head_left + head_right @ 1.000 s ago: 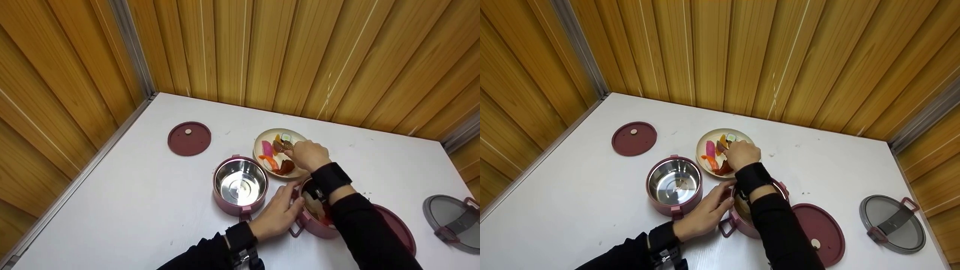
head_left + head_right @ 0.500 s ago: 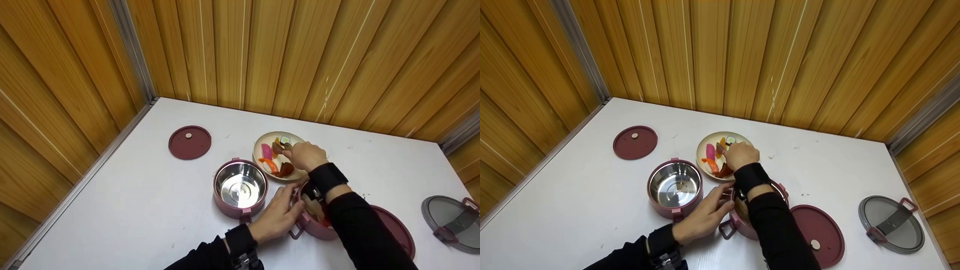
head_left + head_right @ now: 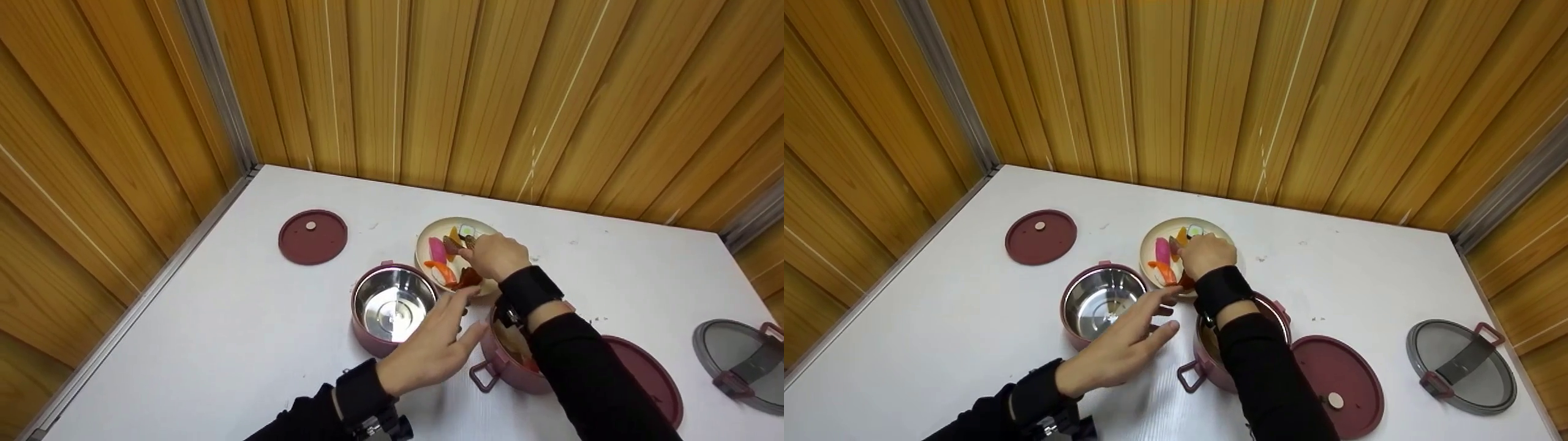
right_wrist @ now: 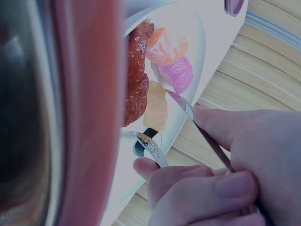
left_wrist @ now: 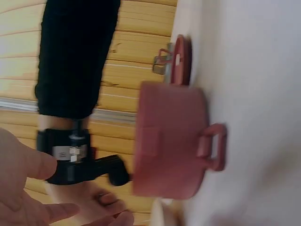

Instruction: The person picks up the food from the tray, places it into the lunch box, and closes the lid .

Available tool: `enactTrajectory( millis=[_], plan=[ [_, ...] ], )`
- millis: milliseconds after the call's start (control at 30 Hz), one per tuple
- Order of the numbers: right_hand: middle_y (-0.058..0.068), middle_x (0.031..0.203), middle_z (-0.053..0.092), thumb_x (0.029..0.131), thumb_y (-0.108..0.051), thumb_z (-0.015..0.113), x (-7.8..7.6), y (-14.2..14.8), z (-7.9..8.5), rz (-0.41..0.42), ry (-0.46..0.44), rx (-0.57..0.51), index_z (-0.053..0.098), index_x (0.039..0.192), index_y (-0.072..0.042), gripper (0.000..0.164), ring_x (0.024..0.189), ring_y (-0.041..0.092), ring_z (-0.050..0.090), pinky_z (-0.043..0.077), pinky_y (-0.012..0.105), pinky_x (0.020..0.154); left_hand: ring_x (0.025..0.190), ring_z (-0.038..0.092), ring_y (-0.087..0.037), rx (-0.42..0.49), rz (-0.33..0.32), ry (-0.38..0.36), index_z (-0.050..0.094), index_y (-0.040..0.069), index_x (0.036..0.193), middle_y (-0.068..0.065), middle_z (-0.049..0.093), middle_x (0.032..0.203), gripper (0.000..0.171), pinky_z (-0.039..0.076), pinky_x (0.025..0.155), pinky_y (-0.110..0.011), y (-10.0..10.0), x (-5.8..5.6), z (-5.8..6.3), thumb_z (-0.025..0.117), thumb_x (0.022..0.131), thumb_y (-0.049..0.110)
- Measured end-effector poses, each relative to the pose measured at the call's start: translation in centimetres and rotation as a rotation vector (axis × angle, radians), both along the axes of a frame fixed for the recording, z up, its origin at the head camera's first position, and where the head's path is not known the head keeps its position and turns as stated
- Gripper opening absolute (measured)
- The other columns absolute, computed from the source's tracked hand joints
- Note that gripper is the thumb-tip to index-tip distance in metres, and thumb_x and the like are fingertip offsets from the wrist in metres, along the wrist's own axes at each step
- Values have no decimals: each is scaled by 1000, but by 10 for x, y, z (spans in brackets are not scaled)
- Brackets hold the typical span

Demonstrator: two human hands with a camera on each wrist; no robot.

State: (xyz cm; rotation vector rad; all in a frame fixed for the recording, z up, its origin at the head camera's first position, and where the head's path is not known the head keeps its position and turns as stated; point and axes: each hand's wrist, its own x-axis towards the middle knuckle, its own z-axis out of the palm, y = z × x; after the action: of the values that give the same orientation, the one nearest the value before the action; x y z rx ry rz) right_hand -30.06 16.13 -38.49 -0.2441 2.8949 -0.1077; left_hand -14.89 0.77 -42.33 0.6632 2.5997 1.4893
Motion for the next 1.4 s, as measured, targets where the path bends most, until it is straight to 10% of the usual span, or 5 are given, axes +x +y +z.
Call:
enactTrajectory(
  millis=[200,467,967,1400],
  plan=[
    [34,134,72,116,-46,53,0,-1,-1,-7,-8,8,75,125,7,58,116,51,74,64,62,97,144,58,-29,41,0,82,49,10,162,-14,60,154,49,48,125,-49,-27,-17,34,52,116,29],
    [33,132,74,115,-45,55,4,0,-2,3,6,-4,77,117,6,55,116,52,74,64,64,97,138,64,-41,-11,54,6,52,6,158,-25,65,147,47,54,118,-56,-64,-70,57,54,116,29],
    [33,124,75,115,-47,56,16,-1,0,-13,52,-1,75,102,4,55,110,53,75,64,65,94,137,65,-44,-383,120,-52,56,-2,150,-32,68,142,46,53,118,-55,-94,-156,49,56,113,25],
    [31,117,77,114,-45,58,27,-5,-1,-5,81,2,73,94,1,53,106,53,76,65,65,90,144,62,-42,-524,27,-59,59,-5,151,-29,65,151,49,47,127,-51,-88,-189,37,55,111,23]
  ],
)
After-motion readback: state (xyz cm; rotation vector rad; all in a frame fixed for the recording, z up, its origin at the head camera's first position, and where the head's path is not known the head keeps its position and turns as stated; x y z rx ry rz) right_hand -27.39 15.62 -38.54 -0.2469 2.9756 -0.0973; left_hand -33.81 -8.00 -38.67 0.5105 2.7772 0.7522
